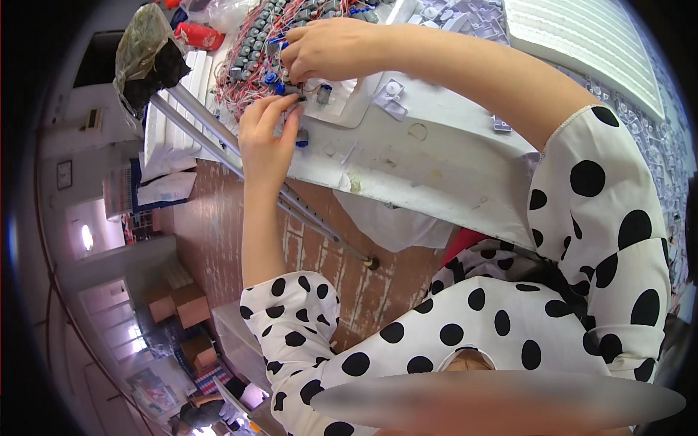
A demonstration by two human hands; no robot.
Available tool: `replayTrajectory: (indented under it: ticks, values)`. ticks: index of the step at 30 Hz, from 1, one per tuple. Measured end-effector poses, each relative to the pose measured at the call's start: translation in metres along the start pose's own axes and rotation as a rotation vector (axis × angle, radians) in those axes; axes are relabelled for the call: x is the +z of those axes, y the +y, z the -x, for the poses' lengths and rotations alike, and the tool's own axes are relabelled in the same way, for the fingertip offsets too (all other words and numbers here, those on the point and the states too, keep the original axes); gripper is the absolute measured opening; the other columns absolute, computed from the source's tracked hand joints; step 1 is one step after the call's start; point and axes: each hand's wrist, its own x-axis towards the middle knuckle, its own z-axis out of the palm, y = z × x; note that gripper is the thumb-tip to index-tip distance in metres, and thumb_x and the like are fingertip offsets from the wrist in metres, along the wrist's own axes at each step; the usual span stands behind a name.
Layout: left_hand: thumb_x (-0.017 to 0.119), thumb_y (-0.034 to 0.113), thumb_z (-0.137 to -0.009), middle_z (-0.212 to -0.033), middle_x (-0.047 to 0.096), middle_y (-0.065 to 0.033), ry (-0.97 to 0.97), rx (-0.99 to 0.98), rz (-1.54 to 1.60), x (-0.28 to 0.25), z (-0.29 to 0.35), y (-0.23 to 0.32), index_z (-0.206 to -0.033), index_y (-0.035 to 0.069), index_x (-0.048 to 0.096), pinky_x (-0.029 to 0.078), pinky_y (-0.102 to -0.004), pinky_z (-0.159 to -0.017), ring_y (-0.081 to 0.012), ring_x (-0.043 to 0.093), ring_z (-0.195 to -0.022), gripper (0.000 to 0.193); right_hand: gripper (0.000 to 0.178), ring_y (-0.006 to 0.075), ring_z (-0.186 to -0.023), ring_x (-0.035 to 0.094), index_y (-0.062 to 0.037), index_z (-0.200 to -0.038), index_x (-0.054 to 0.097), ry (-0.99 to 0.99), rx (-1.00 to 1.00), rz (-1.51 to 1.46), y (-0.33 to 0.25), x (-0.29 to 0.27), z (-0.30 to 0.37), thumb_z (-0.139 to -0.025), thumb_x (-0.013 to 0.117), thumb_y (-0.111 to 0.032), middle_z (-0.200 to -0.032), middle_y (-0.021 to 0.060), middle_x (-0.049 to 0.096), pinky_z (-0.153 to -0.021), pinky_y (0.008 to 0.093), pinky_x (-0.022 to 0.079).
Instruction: The person assembles small electronic components by hand, connecting wiring harnesses to LED modules and then enclosing them in plastic covers and electronic housings.
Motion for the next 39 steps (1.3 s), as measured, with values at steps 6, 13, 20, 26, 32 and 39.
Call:
replayTrajectory:
  ticks: [6,13,20,26,32,39]
  values:
    - [0.082,0.013,-0.081,-0.096,0.066,-0.0041,0.051,0.14,-0.24,0.005,-0.013,-0.015,-0.1,0.014,0.078,0.047,-0.0382,-0.086,-0.0243,0.062,-0.093,0.02,0.011,0.0211,-0.111,0.057,-0.0128,-0.094,0.074,0.014,0.008,0.002,0.005,0.002,-0.008,-0.087,0.067,-0.018,-0.103,-0.0028,0.064,-0.089,0.035,0.053]
    - [0.079,0.009,-0.081,-0.097,0.065,-0.0032,0.088,0.222,-0.368,0.0,-0.013,-0.027,-0.099,0.016,0.079,0.045,-0.0379,-0.08,-0.0225,0.061,-0.091,0.019,0.011,0.0218,-0.112,0.057,-0.0121,-0.093,0.073,0.018,-0.025,0.034,0.01,0.007,-0.025,-0.082,0.071,-0.016,-0.104,-0.0004,0.064,-0.088,0.0358,0.054]
    - [0.076,0.004,-0.08,-0.1,0.063,-0.006,0.033,0.208,-0.318,-0.002,-0.017,-0.024,-0.098,0.016,0.08,0.045,-0.0388,-0.081,-0.0239,0.059,-0.091,0.022,0.019,0.0205,-0.111,0.058,-0.0116,-0.099,0.069,0.126,-0.039,0.135,0.021,0.028,-0.035,-0.08,0.07,-0.016,-0.107,0.0004,0.064,-0.087,0.0338,0.054]
    - [0.079,0.007,-0.078,-0.096,0.056,-0.0088,-0.057,0.159,-0.27,-0.006,-0.016,-0.012,-0.098,0.017,0.08,0.045,-0.0399,-0.083,-0.0264,0.056,-0.094,0.023,0.014,0.0196,-0.111,0.058,-0.0115,-0.095,0.067,0.157,-0.047,0.165,0.024,0.028,-0.034,-0.082,0.066,-0.016,-0.103,-0.0001,0.063,-0.085,0.0322,0.055]
    - [0.08,0.011,-0.077,-0.097,0.055,-0.0104,-0.112,0.205,-0.452,-0.01,-0.022,-0.015,-0.095,0.016,0.079,0.044,-0.041,-0.085,-0.0288,0.055,-0.096,0.019,0.011,0.0234,-0.116,0.061,-0.0122,-0.094,0.072,0.173,-0.026,0.098,0.023,0.029,-0.035,-0.083,0.071,-0.014,-0.111,0.0027,0.068,-0.089,0.0362,0.055]
    - [0.081,0.006,-0.08,-0.103,0.056,-0.0095,-0.012,0.084,-0.207,-0.027,-0.021,-0.011,-0.101,0.016,0.08,0.051,-0.035,-0.076,-0.0229,0.057,-0.087,0.023,0.011,0.0234,-0.107,0.06,-0.0121,-0.085,0.067,0.342,-0.16,0.122,0.034,0.04,-0.038,-0.084,0.059,-0.02,-0.1,0.0043,0.064,-0.087,0.0338,0.052]
